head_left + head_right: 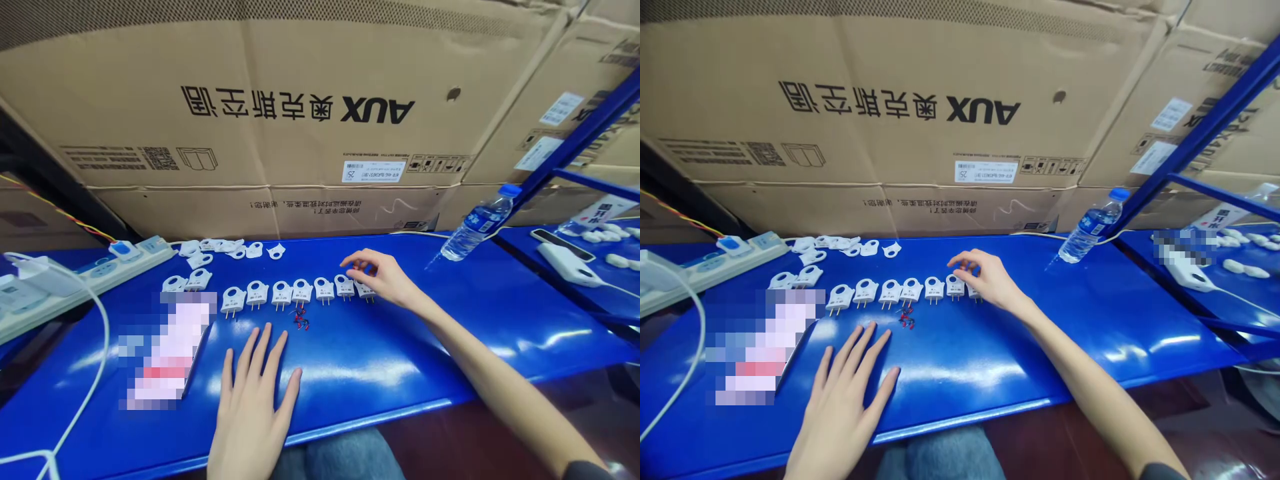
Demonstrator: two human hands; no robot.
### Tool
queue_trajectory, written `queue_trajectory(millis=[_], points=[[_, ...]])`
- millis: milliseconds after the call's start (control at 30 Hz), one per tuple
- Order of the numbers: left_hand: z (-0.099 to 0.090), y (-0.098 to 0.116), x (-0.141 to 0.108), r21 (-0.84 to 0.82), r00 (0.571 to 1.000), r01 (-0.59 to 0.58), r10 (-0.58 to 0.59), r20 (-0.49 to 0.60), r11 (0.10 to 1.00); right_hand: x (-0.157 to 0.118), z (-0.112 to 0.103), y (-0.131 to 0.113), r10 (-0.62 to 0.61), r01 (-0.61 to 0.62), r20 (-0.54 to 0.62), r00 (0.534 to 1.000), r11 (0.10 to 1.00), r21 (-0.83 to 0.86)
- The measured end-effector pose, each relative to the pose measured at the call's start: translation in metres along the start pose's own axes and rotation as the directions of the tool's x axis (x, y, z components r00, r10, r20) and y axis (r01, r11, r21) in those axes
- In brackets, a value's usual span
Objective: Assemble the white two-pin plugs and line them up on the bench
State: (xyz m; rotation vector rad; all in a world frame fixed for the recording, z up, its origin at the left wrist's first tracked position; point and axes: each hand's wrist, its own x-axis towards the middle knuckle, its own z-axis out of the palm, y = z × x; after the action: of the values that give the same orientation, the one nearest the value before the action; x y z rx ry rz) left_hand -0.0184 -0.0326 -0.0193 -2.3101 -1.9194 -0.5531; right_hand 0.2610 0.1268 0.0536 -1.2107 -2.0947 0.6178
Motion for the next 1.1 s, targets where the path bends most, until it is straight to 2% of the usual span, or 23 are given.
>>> queue_trajectory(millis=[133,333,533,733,867,1100], points=[[0.002,-0.003,0.000,0.013,1.000,-0.022,0.022,-0.002,1.000,0.000,0.004,0.019,0.023,-0.024,-0.051,0.998,1.000,-0.006],[0.005,-0.006,-0.001,0.021,0.999,-0.036,0.036,0.002,0.999,-0.006,-0.002,0.019,0.048,-0.053,-0.085,0.995,0.997,-0.064],[0.000,0.000,0.000,-0.010,1.000,0.004,-0.004,0.021,1.000,-0.008,-0.007,0.020,0.047,-0.049,-0.013,0.999,0.983,-0.175],[0.000,0.000,0.001,-0.010,1.000,0.002,-0.002,0.015,1.000,-0.012,-0.011,0.023,0.086,-0.060,0.112,0.990,0.975,-0.215],[0.000,0.000,0.001,-0.013,1.000,0.002,-0.002,0.021,1.000,-0.013,-0.015,0.025,0.080,-0.051,0.129,0.988,0.976,-0.214],[0.001,-0.001,0.001,-0.009,1.000,-0.009,0.009,0.016,1.000,-0.016,-0.018,0.027,0.122,-0.105,0.133,0.984,0.987,-0.126]])
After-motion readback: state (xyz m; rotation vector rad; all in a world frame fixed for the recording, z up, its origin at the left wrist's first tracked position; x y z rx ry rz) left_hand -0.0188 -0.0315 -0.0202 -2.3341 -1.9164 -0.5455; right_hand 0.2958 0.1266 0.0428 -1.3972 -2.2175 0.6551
